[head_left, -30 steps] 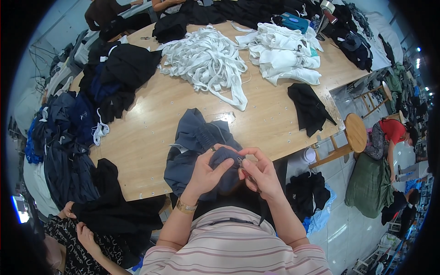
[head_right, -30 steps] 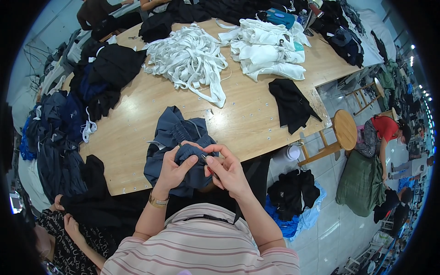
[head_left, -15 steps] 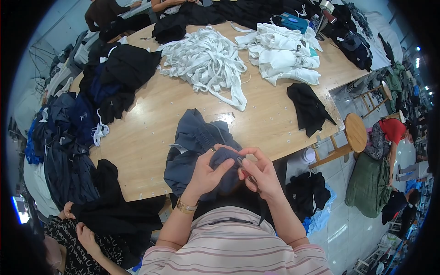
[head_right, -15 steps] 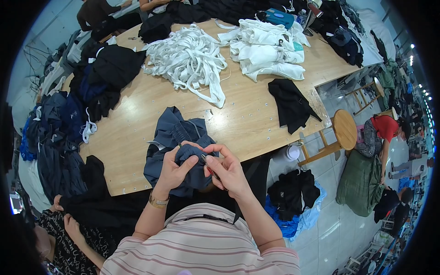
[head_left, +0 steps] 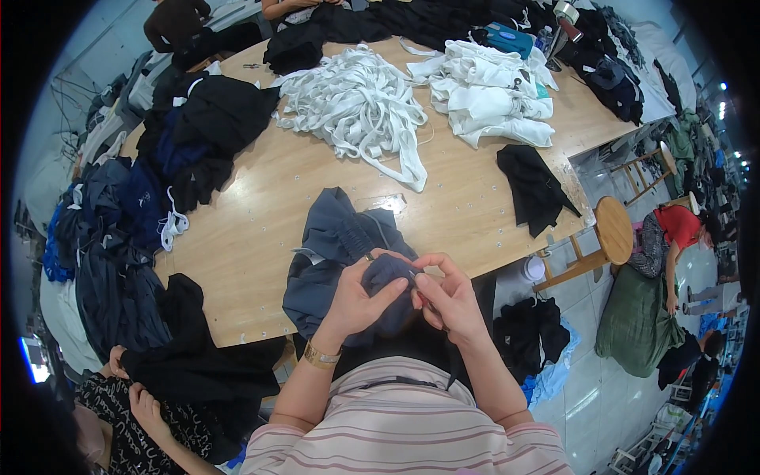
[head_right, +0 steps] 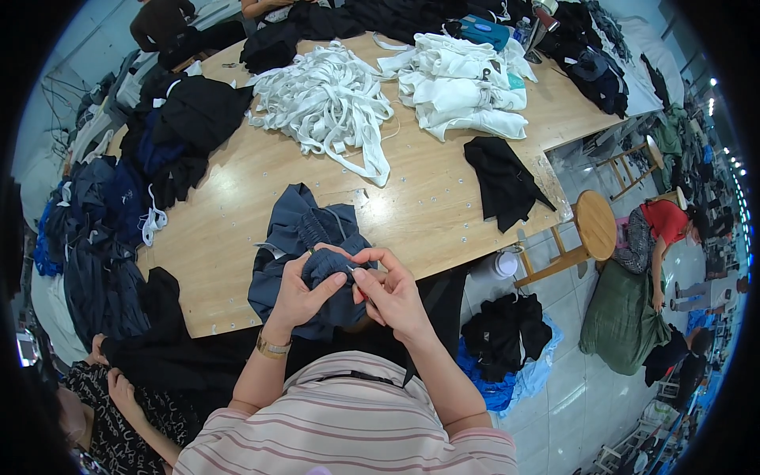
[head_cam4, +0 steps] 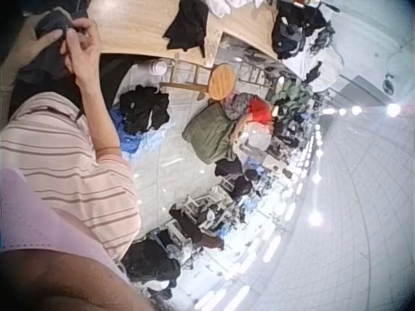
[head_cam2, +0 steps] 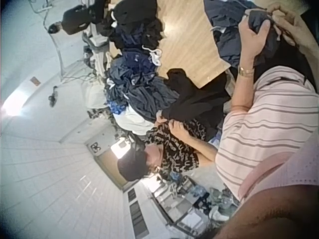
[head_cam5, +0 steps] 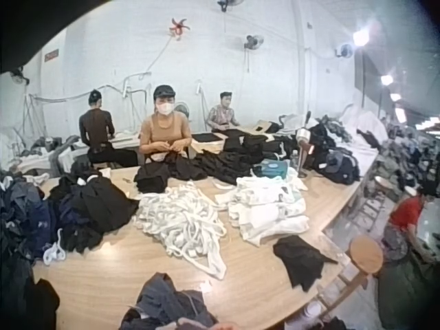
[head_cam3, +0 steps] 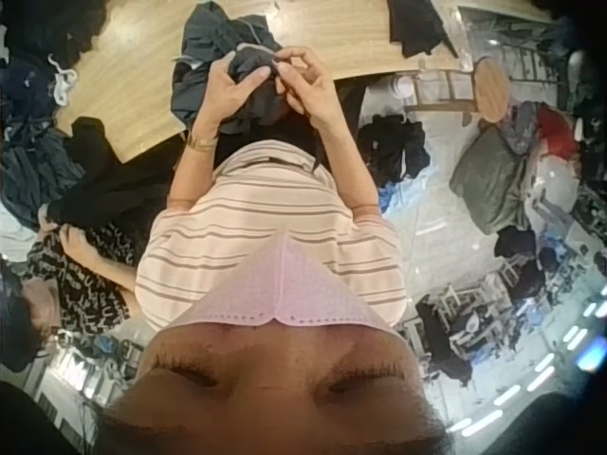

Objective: Trimming loose threads from a grey garment using a pair of snips.

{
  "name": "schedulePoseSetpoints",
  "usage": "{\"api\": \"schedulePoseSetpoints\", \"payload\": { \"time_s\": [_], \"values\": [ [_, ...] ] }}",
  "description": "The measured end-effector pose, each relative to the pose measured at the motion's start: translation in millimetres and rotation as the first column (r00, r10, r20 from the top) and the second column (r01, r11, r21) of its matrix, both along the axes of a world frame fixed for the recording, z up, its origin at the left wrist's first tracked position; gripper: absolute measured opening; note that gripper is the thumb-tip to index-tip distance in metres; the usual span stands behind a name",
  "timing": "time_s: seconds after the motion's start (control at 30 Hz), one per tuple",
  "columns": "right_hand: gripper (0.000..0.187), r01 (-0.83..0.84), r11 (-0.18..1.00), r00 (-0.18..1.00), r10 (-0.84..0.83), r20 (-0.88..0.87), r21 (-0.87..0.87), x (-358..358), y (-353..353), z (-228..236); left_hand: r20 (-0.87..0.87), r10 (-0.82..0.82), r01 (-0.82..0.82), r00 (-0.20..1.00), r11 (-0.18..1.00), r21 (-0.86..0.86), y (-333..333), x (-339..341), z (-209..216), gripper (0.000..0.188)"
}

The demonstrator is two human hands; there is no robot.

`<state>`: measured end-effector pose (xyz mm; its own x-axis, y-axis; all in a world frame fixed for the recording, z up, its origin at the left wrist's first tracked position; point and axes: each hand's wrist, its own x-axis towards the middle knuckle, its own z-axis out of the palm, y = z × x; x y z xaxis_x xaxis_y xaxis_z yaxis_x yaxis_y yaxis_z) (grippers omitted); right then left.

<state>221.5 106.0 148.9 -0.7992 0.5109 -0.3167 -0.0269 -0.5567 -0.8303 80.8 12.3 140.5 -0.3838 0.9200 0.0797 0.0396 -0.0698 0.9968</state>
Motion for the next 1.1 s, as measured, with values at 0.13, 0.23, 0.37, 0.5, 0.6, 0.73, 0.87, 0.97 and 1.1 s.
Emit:
{"api": "schedulePoseSetpoints", "payload": {
  "time_s": [0.13, 0.23, 0.37, 0.5, 0.6, 0.73, 0.87, 0.97, 1.1],
  "values": [
    [0.021, -0.021, 1.000, 1.000, 0.021, -0.004, -0.019, 0.3, 0.8, 1.0, 0.044, -0.008, 0.009, 0.999, 1.000, -0.014, -0.7, -1.6, -0.1, 0.018],
    [0.022, -0.032, 0.999, 0.999, 0.032, -0.008, -0.034, 2.0, 0.7, 2.8, 0.061, -0.016, 0.017, 0.998, 1.000, -0.018, -0.5, -2.9, 1.0, 0.018],
    [0.023, -0.043, 0.999, 0.999, 0.043, 0.009, -0.030, 2.7, 1.6, 1.4, 0.027, -0.022, 0.023, 0.999, 1.000, -0.012, -0.4, -3.5, 0.9, 0.018],
    [0.024, -0.051, 0.998, 0.999, 0.051, 0.013, -0.027, 3.3, 2.4, 0.9, -0.010, -0.015, 0.015, 1.000, 1.000, -0.013, -0.6, -4.2, -0.5, 0.017],
    [0.024, -0.058, 0.998, 0.998, 0.058, 0.013, -0.030, 4.0, 2.8, 0.2, -0.062, -0.014, 0.015, 0.998, 1.000, 0.011, -0.1, -4.5, 1.0, 0.016],
    [0.024, -0.069, 0.997, 0.997, 0.069, 0.028, -0.030, 4.6, 3.3, 1.7, -0.125, -0.011, 0.011, 0.992, 1.000, 0.004, -0.1, -4.4, 4.8, 0.015],
    [0.023, -0.070, 0.997, 0.997, 0.071, 0.018, -0.035, 4.6, 3.1, 2.4, -0.141, -0.012, 0.013, 0.990, 1.000, 0.008, -0.4, -4.2, 3.8, 0.016],
    [0.023, -0.056, 0.998, 0.998, 0.056, 0.008, -0.029, 4.0, 1.5, 1.9, -0.045, -0.022, 0.022, 0.999, 1.000, -0.005, -0.7, -3.2, 2.2, 0.017],
    [0.021, -0.031, 0.998, 0.999, 0.030, -0.023, -0.050, 3.9, 0.0, 1.3, 0.024, -0.040, 0.041, 0.999, 0.999, -0.036, -0.7, -2.6, 1.7, 0.018]
  ]
}}
